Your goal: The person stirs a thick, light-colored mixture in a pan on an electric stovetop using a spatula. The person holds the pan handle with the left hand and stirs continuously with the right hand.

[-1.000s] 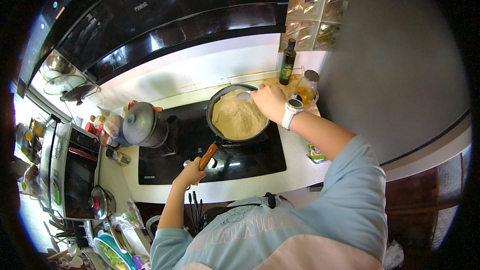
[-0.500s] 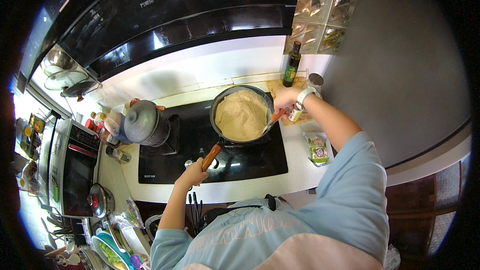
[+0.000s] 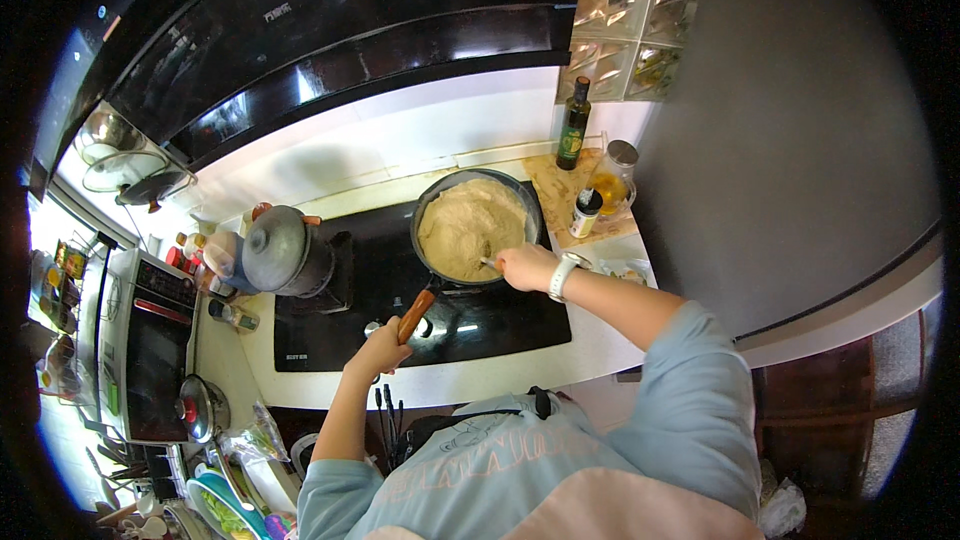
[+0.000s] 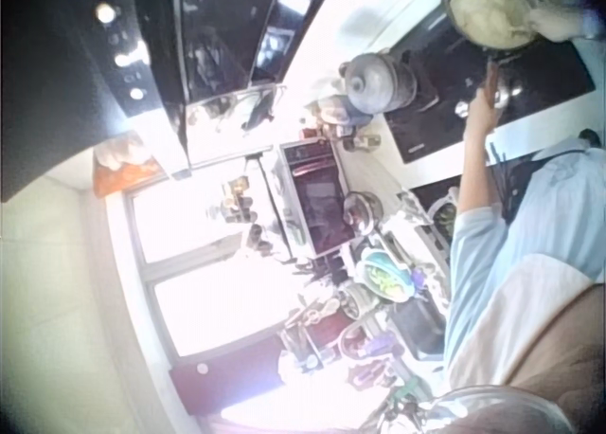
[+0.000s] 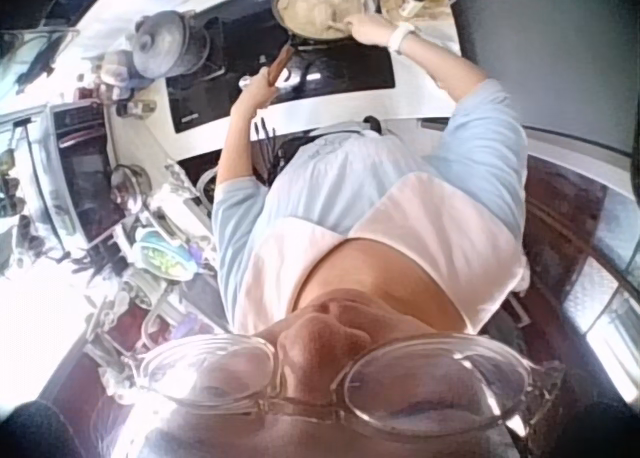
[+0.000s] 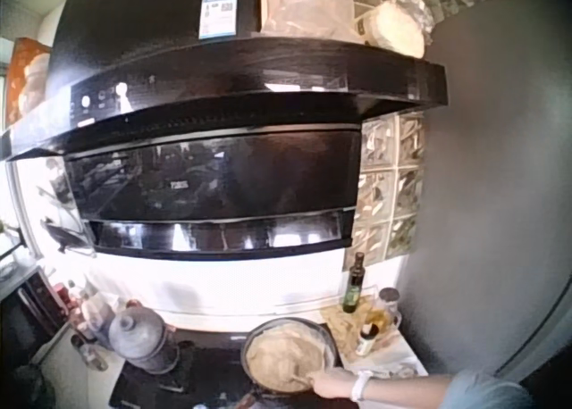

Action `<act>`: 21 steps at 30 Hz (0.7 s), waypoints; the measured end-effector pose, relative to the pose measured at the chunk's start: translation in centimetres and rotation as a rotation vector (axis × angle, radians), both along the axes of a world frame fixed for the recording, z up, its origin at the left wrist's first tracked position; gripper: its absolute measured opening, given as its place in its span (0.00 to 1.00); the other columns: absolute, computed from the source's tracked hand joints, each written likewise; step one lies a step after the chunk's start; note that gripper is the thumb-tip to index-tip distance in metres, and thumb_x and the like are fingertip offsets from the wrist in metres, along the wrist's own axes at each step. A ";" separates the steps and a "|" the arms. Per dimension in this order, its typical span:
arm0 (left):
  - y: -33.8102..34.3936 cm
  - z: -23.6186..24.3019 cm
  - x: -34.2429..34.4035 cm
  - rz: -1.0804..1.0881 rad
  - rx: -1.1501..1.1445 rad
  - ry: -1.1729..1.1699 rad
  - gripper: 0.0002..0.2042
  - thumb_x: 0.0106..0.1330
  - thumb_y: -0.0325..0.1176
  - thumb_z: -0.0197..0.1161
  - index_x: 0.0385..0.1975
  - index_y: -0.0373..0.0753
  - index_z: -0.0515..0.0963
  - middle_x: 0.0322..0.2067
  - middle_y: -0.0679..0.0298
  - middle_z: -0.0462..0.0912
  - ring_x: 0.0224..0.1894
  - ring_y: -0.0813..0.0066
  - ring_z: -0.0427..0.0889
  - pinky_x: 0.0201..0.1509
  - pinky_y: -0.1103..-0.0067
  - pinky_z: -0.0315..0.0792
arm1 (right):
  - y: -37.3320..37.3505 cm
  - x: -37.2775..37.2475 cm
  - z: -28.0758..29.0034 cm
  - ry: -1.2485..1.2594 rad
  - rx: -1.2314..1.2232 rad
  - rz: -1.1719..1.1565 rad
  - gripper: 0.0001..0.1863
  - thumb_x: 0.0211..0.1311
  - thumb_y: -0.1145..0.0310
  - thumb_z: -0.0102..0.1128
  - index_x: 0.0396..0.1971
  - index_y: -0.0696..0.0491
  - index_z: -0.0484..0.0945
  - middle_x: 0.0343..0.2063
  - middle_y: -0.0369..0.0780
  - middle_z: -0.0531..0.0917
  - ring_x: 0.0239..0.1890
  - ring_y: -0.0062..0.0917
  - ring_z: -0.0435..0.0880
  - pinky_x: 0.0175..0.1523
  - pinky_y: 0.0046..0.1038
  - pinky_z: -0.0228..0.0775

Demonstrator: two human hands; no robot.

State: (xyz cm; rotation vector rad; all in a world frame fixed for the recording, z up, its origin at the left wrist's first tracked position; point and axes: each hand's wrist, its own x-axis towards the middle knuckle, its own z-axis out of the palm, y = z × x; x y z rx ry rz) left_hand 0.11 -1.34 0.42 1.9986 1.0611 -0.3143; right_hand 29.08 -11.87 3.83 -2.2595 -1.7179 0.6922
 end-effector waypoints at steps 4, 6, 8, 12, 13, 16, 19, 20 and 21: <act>-0.1 0.1 -0.2 0.006 0.010 -0.022 0.17 0.55 0.26 0.60 0.42 0.31 0.65 0.25 0.49 0.79 0.18 0.62 0.81 0.18 0.73 0.75 | 0.7 0.4 -0.7 0.254 -0.092 -0.243 0.16 0.65 0.62 0.44 0.47 0.46 0.79 0.25 0.44 0.83 0.19 0.33 0.81 0.25 0.35 0.73; -0.2 0.1 0.0 0.026 -0.004 -0.016 0.16 0.55 0.26 0.61 0.41 0.33 0.64 0.22 0.53 0.77 0.16 0.65 0.78 0.15 0.74 0.73 | 0.0 1.0 -1.3 0.327 -0.135 -0.310 0.18 0.67 0.62 0.45 0.53 0.47 0.76 0.19 0.39 0.78 0.10 0.23 0.73 0.16 0.27 0.66; 0.0 0.0 0.1 0.005 0.009 -0.021 0.17 0.54 0.26 0.59 0.43 0.31 0.65 0.26 0.48 0.79 0.19 0.62 0.81 0.18 0.73 0.75 | -0.1 2.0 -2.2 0.564 -0.100 -0.395 0.19 0.68 0.63 0.46 0.55 0.49 0.74 0.18 0.36 0.76 0.09 0.21 0.68 0.15 0.25 0.62; -0.1 0.2 -0.1 -0.004 0.010 -0.015 0.18 0.54 0.26 0.58 0.44 0.29 0.65 0.27 0.46 0.80 0.20 0.60 0.82 0.19 0.73 0.77 | 1.0 3.0 -4.7 0.823 -0.058 -0.515 0.21 0.67 0.64 0.49 0.59 0.53 0.70 0.19 0.31 0.71 0.12 0.15 0.64 0.15 0.21 0.55; -0.1 0.2 0.0 0.002 0.004 -0.006 0.18 0.54 0.26 0.58 0.44 0.29 0.65 0.27 0.46 0.80 0.20 0.60 0.82 0.19 0.73 0.77 | 1.0 3.2 -5.3 0.834 -0.038 -0.547 0.21 0.67 0.64 0.49 0.59 0.52 0.70 0.18 0.32 0.71 0.13 0.14 0.65 0.15 0.21 0.54; -0.1 0.4 0.1 0.010 -0.007 -0.007 0.17 0.54 0.26 0.58 0.43 0.28 0.65 0.27 0.46 0.80 0.20 0.60 0.82 0.19 0.73 0.77 | -0.5 4.3 -6.6 0.628 0.086 -0.413 0.20 0.65 0.63 0.54 0.54 0.55 0.75 0.25 0.36 0.80 0.18 0.17 0.74 0.24 0.23 0.66; -0.1 0.3 0.1 0.003 0.005 0.001 0.18 0.54 0.26 0.59 0.43 0.28 0.65 0.27 0.46 0.80 0.20 0.60 0.82 0.19 0.73 0.76 | -2.6 5.2 -6.8 0.456 0.162 -0.349 0.18 0.61 0.62 0.58 0.49 0.54 0.79 0.34 0.40 0.85 0.28 0.24 0.82 0.37 0.26 0.73; -0.1 0.2 0.0 -0.002 0.012 -0.009 0.18 0.54 0.26 0.59 0.43 0.28 0.65 0.27 0.46 0.80 0.20 0.60 0.82 0.19 0.73 0.76 | -3.3 5.3 -6.6 0.395 0.218 -0.329 0.18 0.61 0.61 0.59 0.49 0.53 0.79 0.35 0.41 0.85 0.31 0.26 0.83 0.38 0.27 0.73; -0.1 0.2 0.0 -0.001 0.008 -0.010 0.18 0.54 0.26 0.59 0.43 0.28 0.65 0.27 0.46 0.80 0.20 0.60 0.82 0.19 0.73 0.76 | -3.8 5.2 -6.3 0.336 0.244 -0.338 0.18 0.61 0.61 0.59 0.49 0.52 0.80 0.35 0.42 0.85 0.33 0.28 0.83 0.39 0.28 0.73</act>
